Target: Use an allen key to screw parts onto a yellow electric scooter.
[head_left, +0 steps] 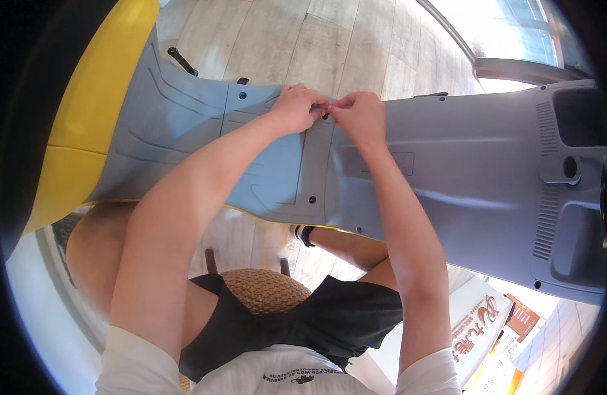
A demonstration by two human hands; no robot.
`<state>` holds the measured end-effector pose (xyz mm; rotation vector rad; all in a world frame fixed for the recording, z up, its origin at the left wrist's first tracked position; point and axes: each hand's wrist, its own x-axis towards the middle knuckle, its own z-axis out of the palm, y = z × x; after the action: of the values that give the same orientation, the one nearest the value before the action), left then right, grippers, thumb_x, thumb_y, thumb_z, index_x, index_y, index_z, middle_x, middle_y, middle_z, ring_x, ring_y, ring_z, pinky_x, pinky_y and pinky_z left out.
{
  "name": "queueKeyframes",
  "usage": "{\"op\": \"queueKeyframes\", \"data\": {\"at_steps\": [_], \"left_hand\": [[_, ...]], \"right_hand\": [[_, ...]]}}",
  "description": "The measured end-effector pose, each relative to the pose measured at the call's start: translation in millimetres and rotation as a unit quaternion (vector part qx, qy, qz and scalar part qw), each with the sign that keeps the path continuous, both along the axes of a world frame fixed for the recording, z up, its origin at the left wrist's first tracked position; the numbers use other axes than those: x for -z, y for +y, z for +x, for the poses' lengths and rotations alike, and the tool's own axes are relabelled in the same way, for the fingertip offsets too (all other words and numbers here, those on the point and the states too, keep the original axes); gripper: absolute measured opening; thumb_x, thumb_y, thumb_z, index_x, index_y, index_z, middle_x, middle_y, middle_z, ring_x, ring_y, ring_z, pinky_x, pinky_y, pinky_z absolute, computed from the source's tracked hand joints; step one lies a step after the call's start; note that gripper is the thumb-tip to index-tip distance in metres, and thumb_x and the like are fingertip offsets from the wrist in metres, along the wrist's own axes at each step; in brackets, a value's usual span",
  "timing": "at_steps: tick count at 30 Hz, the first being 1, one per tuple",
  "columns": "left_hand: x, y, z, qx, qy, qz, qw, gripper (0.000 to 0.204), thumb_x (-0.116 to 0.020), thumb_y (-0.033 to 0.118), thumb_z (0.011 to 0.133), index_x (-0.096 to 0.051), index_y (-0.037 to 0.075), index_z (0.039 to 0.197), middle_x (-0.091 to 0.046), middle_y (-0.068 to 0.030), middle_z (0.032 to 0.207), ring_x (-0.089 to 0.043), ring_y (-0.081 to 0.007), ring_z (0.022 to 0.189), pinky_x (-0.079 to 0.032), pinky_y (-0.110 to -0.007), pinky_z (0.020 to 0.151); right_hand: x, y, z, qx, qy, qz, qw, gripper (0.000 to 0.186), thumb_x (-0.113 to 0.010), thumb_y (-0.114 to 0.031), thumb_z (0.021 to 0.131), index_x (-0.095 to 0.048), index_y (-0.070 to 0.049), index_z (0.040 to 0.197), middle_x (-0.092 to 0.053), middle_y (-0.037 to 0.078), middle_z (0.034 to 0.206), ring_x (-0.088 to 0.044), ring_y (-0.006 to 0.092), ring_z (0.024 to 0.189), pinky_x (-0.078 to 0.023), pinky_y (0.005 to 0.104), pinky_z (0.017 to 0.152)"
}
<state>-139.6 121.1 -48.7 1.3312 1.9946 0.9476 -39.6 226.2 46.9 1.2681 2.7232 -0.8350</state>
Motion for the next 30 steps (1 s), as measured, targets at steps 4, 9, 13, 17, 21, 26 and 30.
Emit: {"op": "queueKeyframes", "data": {"at_steps": [4,9,13,17,21,26,30], "left_hand": [[4.0,-1.7,-1.9,-0.004,0.015,0.009,1.0,0.02,-0.068,0.023,0.087,-0.073,0.018,0.105,-0.07,-0.001,0.109,-0.057,-0.0247,0.112,-0.039,-0.042,0.099],[1.7,2.3,-1.1,0.011,-0.022,0.008,1.0,0.019,-0.071,0.024,0.085,-0.076,0.021,0.102,-0.07,0.0015,0.107,-0.057,-0.0237,0.111,-0.039,-0.041,0.098],[7.6,0.1,-0.8,-0.013,-0.026,0.011,1.0,0.018,-0.074,0.028,0.083,-0.077,0.023,0.1,-0.071,0.003,0.103,-0.056,-0.0224,0.111,-0.038,-0.04,0.099],[-0.5,0.8,4.4,-0.005,0.016,0.01,1.0,0.018,-0.074,0.032,0.083,-0.078,0.023,0.098,-0.071,0.0042,0.099,-0.055,-0.0203,0.109,-0.037,-0.038,0.099],[-5.6,-3.0,6.9,-0.003,0.012,0.008,1.0,0.016,-0.072,0.032,0.085,-0.078,0.023,0.097,-0.071,0.0045,0.099,-0.055,-0.02,0.108,-0.037,-0.039,0.1],[-2.2,-1.9,10.4,-0.008,0.028,0.019,0.999,0.016,-0.071,0.034,0.086,-0.078,0.022,0.096,-0.07,0.0043,0.097,-0.056,-0.0205,0.106,-0.037,-0.039,0.099],[-3.4,-0.4,11.6,-0.02,0.044,0.021,0.999,0.017,-0.069,0.034,0.087,-0.077,0.022,0.097,-0.07,0.0039,0.095,-0.056,-0.0209,0.106,-0.037,-0.039,0.099]], "right_hand": [[-2.3,-13.5,-2.5,0.048,0.025,-0.046,0.997,0.011,-0.073,-0.011,0.068,-0.076,-0.002,0.074,-0.069,0.014,0.063,-0.069,0.0243,0.061,-0.055,0.0336,0.062],[-2.8,-10.4,1.7,0.104,0.041,-0.033,0.993,0.01,-0.073,-0.008,0.071,-0.076,0.001,0.075,-0.069,0.014,0.062,-0.069,0.022,0.058,-0.055,0.0312,0.062],[-5.4,-24.0,-0.2,0.142,0.058,-0.057,0.986,0.008,-0.073,-0.007,0.073,-0.076,-0.001,0.078,-0.07,0.015,0.067,-0.07,0.0254,0.062,-0.055,0.0326,0.065],[-15.2,1.7,6.7,-0.095,-0.045,0.061,0.993,0.012,-0.075,-0.015,0.078,-0.076,-0.004,0.083,-0.072,0.017,0.08,-0.07,0.0312,0.08,-0.055,0.0392,0.074],[-30.5,17.4,-4.4,-0.296,-0.229,0.134,0.918,0.018,-0.073,-0.021,0.081,-0.074,-0.005,0.09,-0.072,0.016,0.09,-0.069,0.0327,0.09,-0.055,0.0429,0.079],[-38.1,6.8,-25.5,-0.374,-0.387,0.168,0.826,0.013,-0.071,-0.018,0.083,-0.073,-0.007,0.089,-0.072,0.014,0.09,-0.07,0.0311,0.09,-0.055,0.0415,0.077],[-38.7,7.6,-34.4,-0.459,-0.382,0.194,0.778,0.007,-0.067,-0.012,0.083,-0.073,-0.009,0.084,-0.072,0.012,0.086,-0.07,0.0297,0.09,-0.055,0.0404,0.077]]}}
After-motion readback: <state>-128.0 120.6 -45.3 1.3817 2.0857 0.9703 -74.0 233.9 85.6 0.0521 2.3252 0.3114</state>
